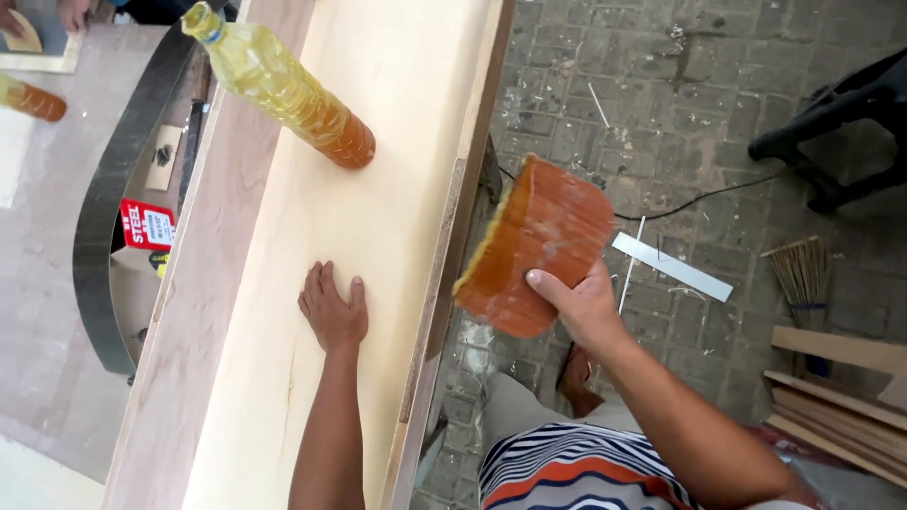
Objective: The person pours a yellow liquid from a plastic bottle onto a sanding block and rubs it along the edges and surface of a wooden drawer. The person continues to apply the liquid to the wood using the sanding block throughout the clip.
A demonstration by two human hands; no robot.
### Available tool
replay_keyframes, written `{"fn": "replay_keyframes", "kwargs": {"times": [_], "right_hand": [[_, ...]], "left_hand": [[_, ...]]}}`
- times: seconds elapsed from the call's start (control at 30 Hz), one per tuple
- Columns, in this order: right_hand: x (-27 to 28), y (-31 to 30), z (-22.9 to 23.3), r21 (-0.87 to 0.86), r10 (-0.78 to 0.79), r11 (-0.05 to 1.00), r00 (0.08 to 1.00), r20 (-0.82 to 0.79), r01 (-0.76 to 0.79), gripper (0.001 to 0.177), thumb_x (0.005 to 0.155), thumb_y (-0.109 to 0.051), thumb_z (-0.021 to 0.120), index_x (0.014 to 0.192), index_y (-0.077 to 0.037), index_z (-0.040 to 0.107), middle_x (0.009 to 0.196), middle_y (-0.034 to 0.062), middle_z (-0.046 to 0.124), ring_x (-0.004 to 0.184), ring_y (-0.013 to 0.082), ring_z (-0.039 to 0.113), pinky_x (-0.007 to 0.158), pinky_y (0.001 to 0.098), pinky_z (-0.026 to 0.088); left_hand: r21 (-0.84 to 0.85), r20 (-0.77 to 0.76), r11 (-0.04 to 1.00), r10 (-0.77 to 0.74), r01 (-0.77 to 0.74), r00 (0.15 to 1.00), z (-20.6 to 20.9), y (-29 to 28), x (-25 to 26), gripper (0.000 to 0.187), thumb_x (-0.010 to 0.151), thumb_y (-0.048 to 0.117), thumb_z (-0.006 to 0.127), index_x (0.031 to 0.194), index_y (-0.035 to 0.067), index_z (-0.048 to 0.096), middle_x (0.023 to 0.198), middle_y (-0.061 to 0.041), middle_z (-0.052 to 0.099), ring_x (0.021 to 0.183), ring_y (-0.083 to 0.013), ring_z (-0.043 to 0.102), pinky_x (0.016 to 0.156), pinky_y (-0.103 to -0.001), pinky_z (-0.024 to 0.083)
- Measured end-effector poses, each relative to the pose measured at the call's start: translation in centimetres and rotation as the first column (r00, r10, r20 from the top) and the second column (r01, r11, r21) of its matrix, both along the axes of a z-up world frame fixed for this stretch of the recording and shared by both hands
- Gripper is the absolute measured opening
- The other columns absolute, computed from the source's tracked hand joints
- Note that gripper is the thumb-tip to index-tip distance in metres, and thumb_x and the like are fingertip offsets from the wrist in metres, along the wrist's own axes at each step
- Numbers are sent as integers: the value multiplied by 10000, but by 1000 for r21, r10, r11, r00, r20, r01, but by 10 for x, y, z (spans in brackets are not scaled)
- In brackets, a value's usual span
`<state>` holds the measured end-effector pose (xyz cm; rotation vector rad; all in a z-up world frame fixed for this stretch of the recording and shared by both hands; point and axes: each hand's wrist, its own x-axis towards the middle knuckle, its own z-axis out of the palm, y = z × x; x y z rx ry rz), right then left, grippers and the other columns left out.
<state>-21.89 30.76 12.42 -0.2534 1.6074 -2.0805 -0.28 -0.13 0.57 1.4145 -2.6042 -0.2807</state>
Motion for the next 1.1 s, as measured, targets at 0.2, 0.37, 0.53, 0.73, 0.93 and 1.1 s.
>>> {"fn": "replay_keyframes", "kwargs": {"times": [0.2, 0.37, 0.53, 0.73, 0.93, 1.1], "right_hand": [[56, 11, -32, 223, -92, 974, 969, 230, 40, 504, 749, -127, 872, 1184, -9, 647, 1044, 88, 672, 949, 193, 587, 802, 445, 540], [102, -7, -65, 370, -57, 926, 946, 320, -69, 434, 827, -139, 774, 1221, 15, 673, 1067, 209, 733, 1001, 252, 663, 870, 478, 531], [110, -25, -89, 389, -21, 919, 981, 193, -57, 320, 842, -141, 724, 1154, -69, 729, 1022, 154, 767, 1024, 246, 706, 877, 459, 546], [120, -33, -68, 433, 26, 898, 992, 127, -79, 314, 867, -134, 654, 1169, -85, 722, 1022, 173, 763, 1046, 329, 711, 859, 498, 549], [122, -40, -68, 481, 59, 870, 991, 118, -109, 315, 868, -154, 648, 1165, -78, 718, 1018, 205, 755, 1062, 384, 699, 852, 518, 540], [124, -42, -42, 502, 68, 856, 989, 133, -127, 333, 870, -163, 643, 1190, -104, 715, 1021, 196, 759, 1061, 382, 703, 852, 513, 546]], "left_hand": [[-6, 32, 1000, -9, 10, 999, -10, -5, 9, 629, 1012, 559, 462, 1497, 158, 462, 1548, -89, 424, 1483, -266, 361, 1222, -490, 234], [4, -7, 1000, -19, 19, 1000, -10, -2, 12, 601, 1029, 541, 458, 1492, 158, 452, 1559, -93, 405, 1495, -279, 342, 1226, -510, 231], [1, 20, 1000, -25, 25, 999, -12, -4, 11, 592, 1034, 538, 457, 1501, 175, 433, 1561, -75, 392, 1499, -265, 335, 1228, -504, 228], [-19, 8, 999, -40, 40, 999, -9, 0, 11, 590, 1044, 529, 451, 1492, 146, 444, 1543, -107, 411, 1481, -296, 355, 1207, -509, 252], [-42, -5, 998, -39, 38, 999, -12, -2, 11, 596, 1042, 542, 455, 1481, 140, 462, 1535, -109, 423, 1466, -305, 369, 1194, -502, 266], [-28, -4, 999, -35, 35, 999, -8, 0, 10, 589, 1048, 536, 440, 1474, 131, 465, 1531, -119, 425, 1462, -314, 369, 1191, -500, 262]]}}
